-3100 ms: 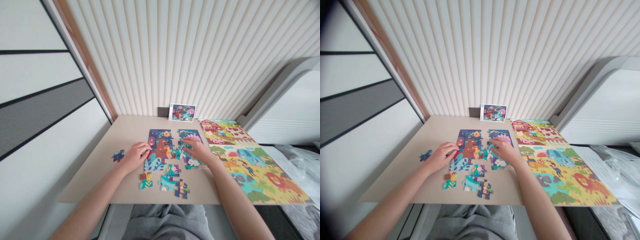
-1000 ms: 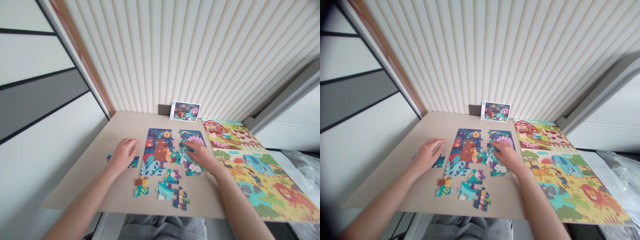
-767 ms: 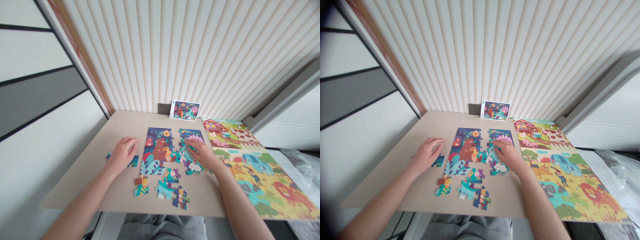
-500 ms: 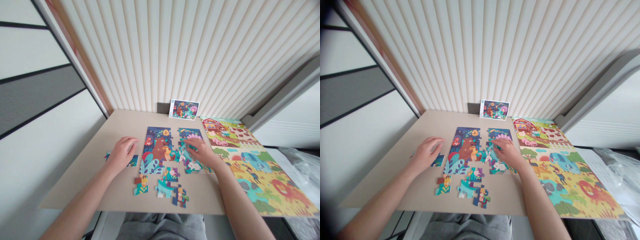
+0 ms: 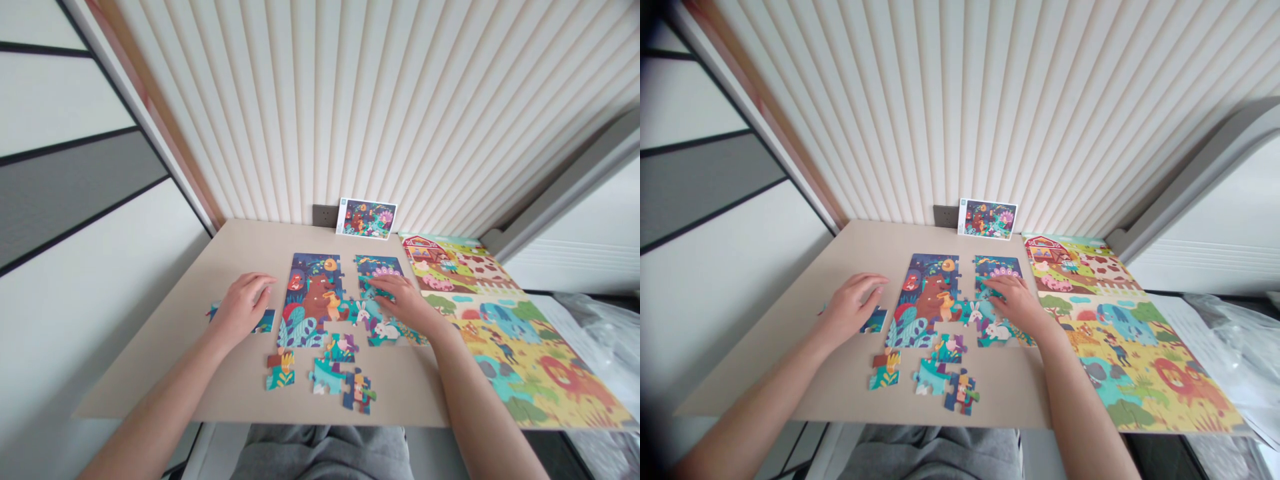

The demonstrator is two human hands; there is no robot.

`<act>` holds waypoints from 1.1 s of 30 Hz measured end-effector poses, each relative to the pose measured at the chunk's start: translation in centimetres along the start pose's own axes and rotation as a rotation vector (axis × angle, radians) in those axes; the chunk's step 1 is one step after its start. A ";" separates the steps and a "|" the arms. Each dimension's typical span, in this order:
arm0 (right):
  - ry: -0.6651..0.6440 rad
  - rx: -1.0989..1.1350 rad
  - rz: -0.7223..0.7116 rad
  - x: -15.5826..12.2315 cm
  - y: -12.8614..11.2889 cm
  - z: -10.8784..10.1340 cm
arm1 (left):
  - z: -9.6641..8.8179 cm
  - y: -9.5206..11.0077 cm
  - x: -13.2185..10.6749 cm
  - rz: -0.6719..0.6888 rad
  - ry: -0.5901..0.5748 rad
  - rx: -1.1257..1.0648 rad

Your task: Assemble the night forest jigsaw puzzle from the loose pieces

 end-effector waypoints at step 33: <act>-0.004 -0.126 -0.033 0.4 -1.4 0.2 | 0.4 -0.1 0.0 0.005 -0.015 0.015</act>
Point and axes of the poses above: each hand's wrist, its own x-axis towards the middle knuckle, its own z-axis out of the palm, y = z × x, the point moved 9 cm from there along x, towards the middle knuckle, and after that the axes turned 12 degrees about -z, right-handed, at the moved point
